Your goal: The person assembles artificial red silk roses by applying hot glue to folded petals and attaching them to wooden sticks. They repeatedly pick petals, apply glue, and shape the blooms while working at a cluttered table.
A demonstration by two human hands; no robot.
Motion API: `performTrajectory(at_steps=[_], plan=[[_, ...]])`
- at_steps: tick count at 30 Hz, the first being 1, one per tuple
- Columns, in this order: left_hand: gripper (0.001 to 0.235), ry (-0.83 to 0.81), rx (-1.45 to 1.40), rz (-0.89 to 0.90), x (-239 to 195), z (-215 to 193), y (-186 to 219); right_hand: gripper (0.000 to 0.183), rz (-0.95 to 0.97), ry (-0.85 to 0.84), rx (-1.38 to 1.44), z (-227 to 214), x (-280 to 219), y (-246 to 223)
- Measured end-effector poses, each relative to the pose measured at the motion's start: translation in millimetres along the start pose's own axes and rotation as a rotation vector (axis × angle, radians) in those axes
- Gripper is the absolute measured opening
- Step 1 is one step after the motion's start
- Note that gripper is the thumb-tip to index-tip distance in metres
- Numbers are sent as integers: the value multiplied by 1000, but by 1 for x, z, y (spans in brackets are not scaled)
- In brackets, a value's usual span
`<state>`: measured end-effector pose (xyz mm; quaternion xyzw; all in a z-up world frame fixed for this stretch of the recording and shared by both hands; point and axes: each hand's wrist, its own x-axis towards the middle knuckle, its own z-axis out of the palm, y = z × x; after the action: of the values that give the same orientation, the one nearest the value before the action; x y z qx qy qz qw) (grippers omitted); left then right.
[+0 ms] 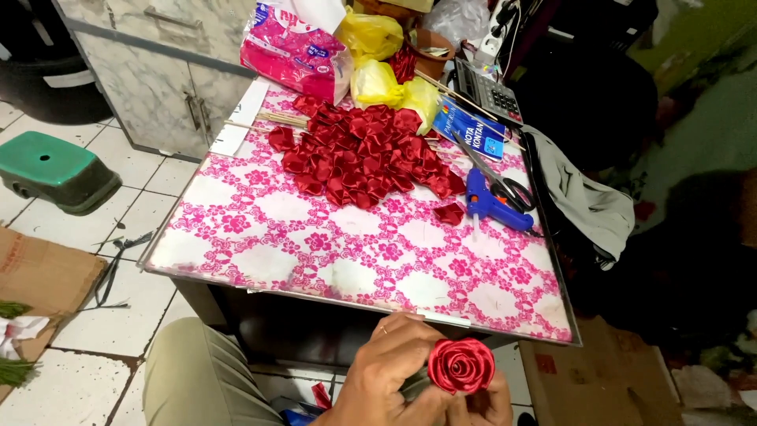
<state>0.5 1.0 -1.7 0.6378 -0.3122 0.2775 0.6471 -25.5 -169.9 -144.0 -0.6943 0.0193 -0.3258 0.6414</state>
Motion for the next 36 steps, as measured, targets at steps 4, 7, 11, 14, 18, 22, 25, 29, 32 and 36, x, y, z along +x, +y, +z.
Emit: performTrajectory(at_steps=[4, 7, 11, 14, 18, 22, 25, 29, 32, 36], plan=[[17, -10, -11, -31, -3, -4, -2, 19, 21, -47, -138, -18, 2, 2], [46, -179, 36, -72, 2, -22, -2, 17, -59, -121, -85, -21, 23, -22], [67, -186, 331, -140, 19, -64, 9, 13, -262, -254, -184, -22, 68, -84], [45, -44, 424, -100, 37, -88, 11, 9, -441, -440, -438, -14, 114, -114], [32, -45, 534, 51, 70, -104, -22, 13, -509, -818, -531, 15, 162, -98], [27, -110, 643, 163, 118, -97, -99, 13, -499, -919, -543, 45, 181, -63], [25, -289, 802, 44, 151, -81, -158, 7, -658, -791, -490, 63, 182, -45], [40, -501, 1078, -30, 178, -51, -211, 9, -701, -760, -551, 69, 183, -36], [48, -602, 1158, -127, 193, -36, -221, 14, -728, -734, -619, 61, 189, -47], [45, -633, 1144, -160, 193, -32, -256, 21, -702, -682, -886, 30, 239, -34]])
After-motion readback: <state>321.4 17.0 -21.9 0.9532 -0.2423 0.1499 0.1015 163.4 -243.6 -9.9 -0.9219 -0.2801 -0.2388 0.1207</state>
